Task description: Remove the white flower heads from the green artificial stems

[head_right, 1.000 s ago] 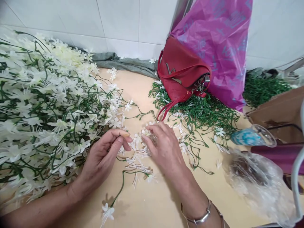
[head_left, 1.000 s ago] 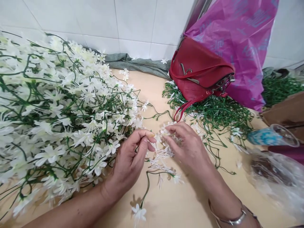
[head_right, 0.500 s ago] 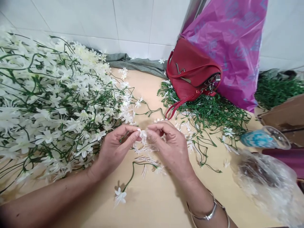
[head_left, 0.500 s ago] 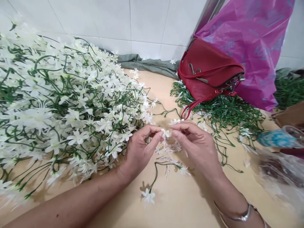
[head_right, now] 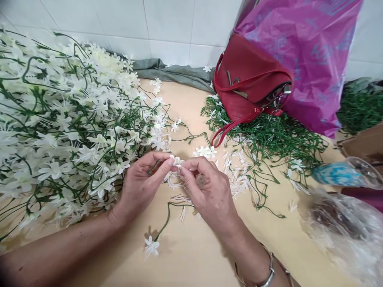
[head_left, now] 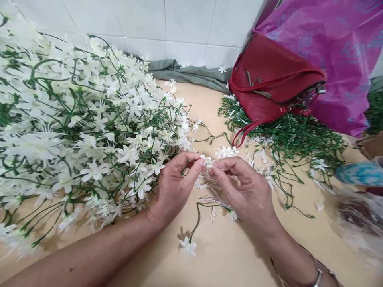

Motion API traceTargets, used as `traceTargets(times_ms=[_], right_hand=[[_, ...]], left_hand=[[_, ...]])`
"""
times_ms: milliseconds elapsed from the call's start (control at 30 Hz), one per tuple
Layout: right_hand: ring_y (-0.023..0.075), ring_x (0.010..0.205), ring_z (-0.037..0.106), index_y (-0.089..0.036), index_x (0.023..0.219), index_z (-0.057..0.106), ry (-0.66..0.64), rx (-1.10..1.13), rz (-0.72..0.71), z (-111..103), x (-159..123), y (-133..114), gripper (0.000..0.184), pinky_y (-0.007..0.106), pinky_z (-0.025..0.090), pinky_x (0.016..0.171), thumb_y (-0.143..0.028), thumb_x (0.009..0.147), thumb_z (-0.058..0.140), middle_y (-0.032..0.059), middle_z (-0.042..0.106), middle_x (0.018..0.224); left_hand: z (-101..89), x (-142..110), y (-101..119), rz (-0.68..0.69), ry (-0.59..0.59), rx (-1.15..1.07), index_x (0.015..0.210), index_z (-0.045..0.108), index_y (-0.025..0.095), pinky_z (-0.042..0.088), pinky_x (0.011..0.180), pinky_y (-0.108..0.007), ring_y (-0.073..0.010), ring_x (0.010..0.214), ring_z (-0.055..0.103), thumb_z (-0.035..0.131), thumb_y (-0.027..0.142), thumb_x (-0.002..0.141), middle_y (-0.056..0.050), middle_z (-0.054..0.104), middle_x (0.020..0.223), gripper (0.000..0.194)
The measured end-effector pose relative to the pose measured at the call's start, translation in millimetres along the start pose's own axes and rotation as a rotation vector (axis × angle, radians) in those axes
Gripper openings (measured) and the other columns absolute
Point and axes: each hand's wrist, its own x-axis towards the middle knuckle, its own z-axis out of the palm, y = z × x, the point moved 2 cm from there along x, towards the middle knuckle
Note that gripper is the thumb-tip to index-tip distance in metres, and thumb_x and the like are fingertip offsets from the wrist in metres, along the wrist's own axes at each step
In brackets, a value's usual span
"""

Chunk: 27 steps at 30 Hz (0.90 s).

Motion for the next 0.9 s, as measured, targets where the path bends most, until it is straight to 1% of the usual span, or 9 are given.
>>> traceTargets(times_ms=[67,167,300,433,500,600,667,767,900], right_hand=[[0.0158,0.072,0.066,-0.025,0.085,0.065,0.051,-0.051,-0.025,2,1,0,0.01,0.028,0.053,0.07,-0.019,0.093,0.066,-0.001,0.071,0.079],[0.016,0.07,0.062,-0.024,0.084,0.064,0.098,-0.07,-0.031,4,1,2,0.01,0.03,0.051,0.069,-0.019,0.092,0.067,-0.0008,0.069,0.079],[0.0183,0.079,0.065,-0.025,0.083,0.064,0.123,-0.051,-0.058,6,1,1,0.012,0.032,0.051,0.075,-0.019,0.093,0.068,0.0008,0.069,0.084],[0.0194,0.088,0.067,-0.024,0.084,0.063,0.199,-0.102,-0.123,5,1,-1,0.012,0.034,0.053,0.083,-0.016,0.092,0.069,0.0028,0.068,0.091],[0.0201,0.092,0.068,-0.024,0.085,0.064,0.215,-0.106,-0.13,6,2,-2,0.011,0.035,0.054,0.087,-0.017,0.091,0.07,0.0038,0.07,0.095],[0.0208,0.099,0.07,-0.024,0.085,0.066,0.199,-0.04,-0.107,7,2,0,0.01,0.037,0.054,0.092,-0.016,0.09,0.07,0.0045,0.072,0.102],[0.0202,0.1,0.071,-0.024,0.085,0.067,0.181,0.026,-0.088,8,1,2,0.011,0.036,0.053,0.093,-0.015,0.09,0.07,0.0037,0.073,0.103],[0.0184,0.094,0.07,-0.024,0.084,0.068,0.149,0.142,-0.052,9,0,6,0.012,0.034,0.052,0.092,-0.014,0.09,0.07,0.0012,0.073,0.096],[0.0191,0.093,0.069,-0.025,0.09,0.067,0.158,0.305,0.071,7,0,12,0.011,0.033,0.053,0.086,-0.017,0.088,0.073,0.0009,0.073,0.095]], left_hand=[[0.1,0,1,0.006,-0.007,0.011,0.092,0.07,0.02,0.052,0.08,-0.029,-0.0153,0.08,0.067,0.066,0.023,0.097,0.0,0.073,0.083,0.007],[0.8,0,3,0.008,-0.032,0.011,0.092,0.072,0.02,0.053,0.079,-0.029,-0.0155,0.081,0.068,0.067,0.022,0.095,-0.001,0.074,0.084,0.006],[1.9,0,5,0.013,-0.053,0.01,0.09,0.074,0.02,0.054,0.077,-0.028,-0.0144,0.078,0.069,0.068,0.02,0.094,0.0,0.076,0.082,0.006],[2.7,-1,3,0.001,-0.073,-0.016,0.091,0.074,0.02,0.054,0.077,-0.028,-0.0141,0.078,0.07,0.07,0.021,0.094,0.0,0.076,0.083,0.005],[2.7,-1,2,0.016,-0.078,-0.018,0.092,0.075,0.02,0.054,0.077,-0.028,-0.0141,0.079,0.069,0.07,0.021,0.094,0.0,0.077,0.085,0.005],[2.3,0,1,0.056,-0.07,-0.01,0.091,0.076,0.02,0.053,0.077,-0.027,-0.0142,0.08,0.069,0.071,0.019,0.092,0.0,0.077,0.085,0.006],[2.4,1,0,0.077,-0.069,-0.014,0.09,0.077,0.021,0.053,0.078,-0.027,-0.0143,0.081,0.069,0.071,0.017,0.092,0.0,0.078,0.086,0.007],[2.8,1,0,0.086,-0.073,-0.052,0.092,0.078,0.021,0.054,0.081,-0.026,-0.0142,0.084,0.071,0.072,0.017,0.092,0.0,0.079,0.089,0.007],[2.6,0,5,0.096,-0.087,-0.063,0.095,0.078,0.02,0.056,0.084,-0.025,-0.0142,0.088,0.073,0.073,0.02,0.092,-0.001,0.08,0.093,0.006]])
